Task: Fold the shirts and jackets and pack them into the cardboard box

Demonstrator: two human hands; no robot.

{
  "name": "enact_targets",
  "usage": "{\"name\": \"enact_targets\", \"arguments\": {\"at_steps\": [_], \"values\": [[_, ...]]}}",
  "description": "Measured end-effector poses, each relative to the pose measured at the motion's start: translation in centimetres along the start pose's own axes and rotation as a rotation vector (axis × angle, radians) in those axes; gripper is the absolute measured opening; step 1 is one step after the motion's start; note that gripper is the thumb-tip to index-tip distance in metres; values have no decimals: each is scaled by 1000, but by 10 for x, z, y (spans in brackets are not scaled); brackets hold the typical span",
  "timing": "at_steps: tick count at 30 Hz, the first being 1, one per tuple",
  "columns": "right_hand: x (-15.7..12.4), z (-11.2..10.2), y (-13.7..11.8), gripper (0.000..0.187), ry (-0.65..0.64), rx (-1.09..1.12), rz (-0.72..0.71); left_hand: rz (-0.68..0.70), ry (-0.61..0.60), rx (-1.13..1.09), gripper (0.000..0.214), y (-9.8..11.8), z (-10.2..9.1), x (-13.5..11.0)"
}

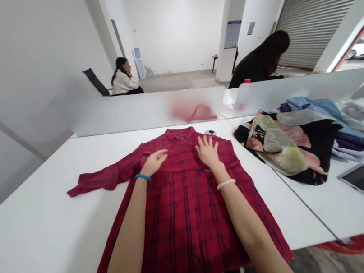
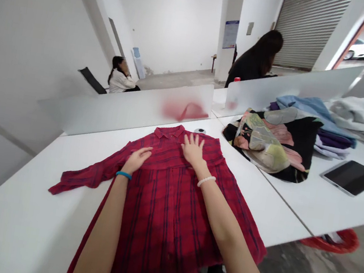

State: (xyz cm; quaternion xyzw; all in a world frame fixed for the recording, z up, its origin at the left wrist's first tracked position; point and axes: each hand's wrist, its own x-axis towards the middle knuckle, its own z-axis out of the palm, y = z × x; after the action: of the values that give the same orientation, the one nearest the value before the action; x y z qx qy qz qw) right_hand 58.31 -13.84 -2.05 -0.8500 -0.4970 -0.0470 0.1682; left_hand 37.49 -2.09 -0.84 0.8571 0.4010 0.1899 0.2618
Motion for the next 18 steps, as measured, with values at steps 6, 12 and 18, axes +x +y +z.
{"name": "enact_targets", "arguments": {"at_steps": [6,12,18], "values": [[-41,29,-106,53,-101,143,-588,-370,290,125,47,-63,-94,-36],[-61,54,-119,53,-98,105,-623,-486,135,283,42,-103,-99,-63],[-59,50,-116,52,-112,93,-626,-546,132,435,49,-112,-86,-67]]}}
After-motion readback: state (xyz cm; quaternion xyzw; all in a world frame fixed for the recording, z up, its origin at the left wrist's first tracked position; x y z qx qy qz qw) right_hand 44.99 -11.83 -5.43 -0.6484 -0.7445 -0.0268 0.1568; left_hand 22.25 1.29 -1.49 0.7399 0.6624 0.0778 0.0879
